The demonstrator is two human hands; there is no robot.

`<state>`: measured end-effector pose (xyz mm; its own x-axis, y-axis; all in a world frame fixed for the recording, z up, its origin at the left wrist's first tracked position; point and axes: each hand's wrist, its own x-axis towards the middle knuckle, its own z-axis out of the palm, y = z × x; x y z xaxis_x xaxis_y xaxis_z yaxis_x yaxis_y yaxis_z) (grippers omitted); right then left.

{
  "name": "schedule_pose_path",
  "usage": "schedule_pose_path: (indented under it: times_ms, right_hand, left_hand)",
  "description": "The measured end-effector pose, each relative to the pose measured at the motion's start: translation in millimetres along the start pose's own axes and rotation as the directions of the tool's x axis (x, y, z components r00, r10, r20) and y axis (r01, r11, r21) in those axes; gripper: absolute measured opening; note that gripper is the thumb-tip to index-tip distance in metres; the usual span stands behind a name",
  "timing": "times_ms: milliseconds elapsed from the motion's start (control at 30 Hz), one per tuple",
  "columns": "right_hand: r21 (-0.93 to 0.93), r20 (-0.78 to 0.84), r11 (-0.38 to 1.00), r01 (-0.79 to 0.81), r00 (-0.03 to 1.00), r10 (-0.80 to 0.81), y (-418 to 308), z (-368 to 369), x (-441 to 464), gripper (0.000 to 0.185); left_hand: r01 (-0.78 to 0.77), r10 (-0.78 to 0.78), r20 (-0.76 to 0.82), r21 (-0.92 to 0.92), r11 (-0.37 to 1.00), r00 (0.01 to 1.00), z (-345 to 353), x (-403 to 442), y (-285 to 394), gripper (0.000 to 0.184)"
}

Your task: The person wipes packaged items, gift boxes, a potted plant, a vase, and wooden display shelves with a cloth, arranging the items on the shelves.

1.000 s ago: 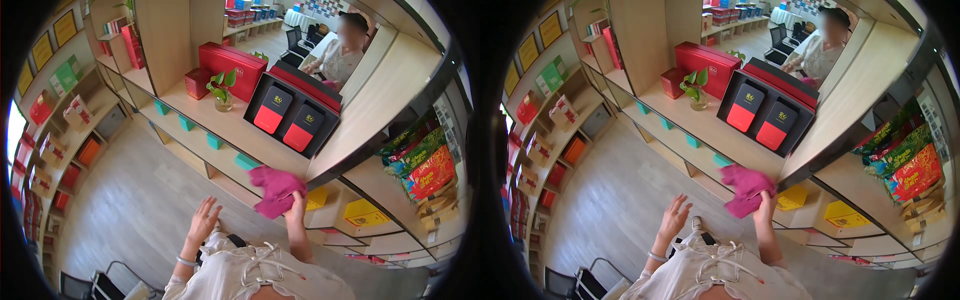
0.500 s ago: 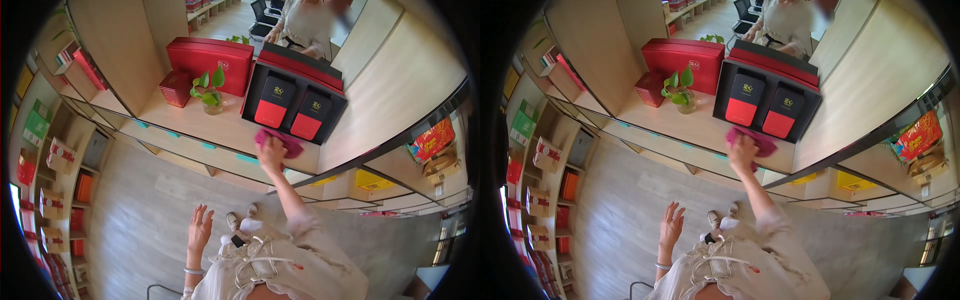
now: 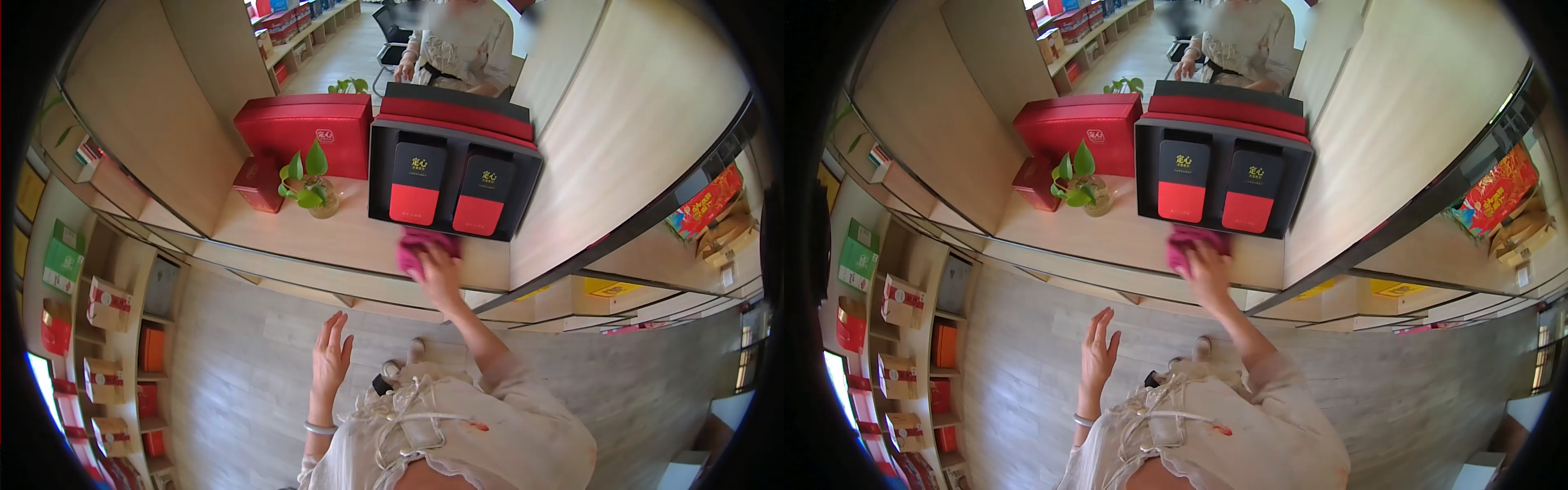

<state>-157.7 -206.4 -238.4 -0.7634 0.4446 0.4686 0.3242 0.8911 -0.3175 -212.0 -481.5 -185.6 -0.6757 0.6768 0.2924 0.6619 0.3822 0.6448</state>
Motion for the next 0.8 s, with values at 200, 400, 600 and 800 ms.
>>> schedule_pose_path:
  times_ms: [200, 400, 600, 800]
  right_hand:
    - [-0.221, -0.148, 0.928, -0.299, 0.951, 0.271, 67.3, -45.5, -45.3, 0.052]
    - [-0.25, -0.141, 0.902, -0.352, 0.935, 0.325, 55.7, -45.0, -40.8, 0.064]
    - [-0.297, -0.145, 0.899, -0.321, 0.946, 0.29, 60.5, -42.3, -40.4, 0.066]
    - [-0.335, -0.149, 0.857, -0.392, 0.92, 0.362, 49.8, -41.7, -35.0, 0.065]
  left_hand:
    - [-0.099, 0.077, -0.102, -0.233, 0.967, 0.992, 34.3, 78.6, -11.9, 0.059]
    - [-0.248, 0.189, -0.231, -0.265, 0.932, 0.955, 84.5, 206.4, -37.7, 0.074]
    - [-0.046, 0.06, -0.004, -0.679, 0.733, 0.998, 109.7, 293.0, -64.3, 0.062]
    - [0.218, 0.0, 0.27, -0.778, 0.59, 0.963, 95.6, 302.1, -60.9, 0.069]
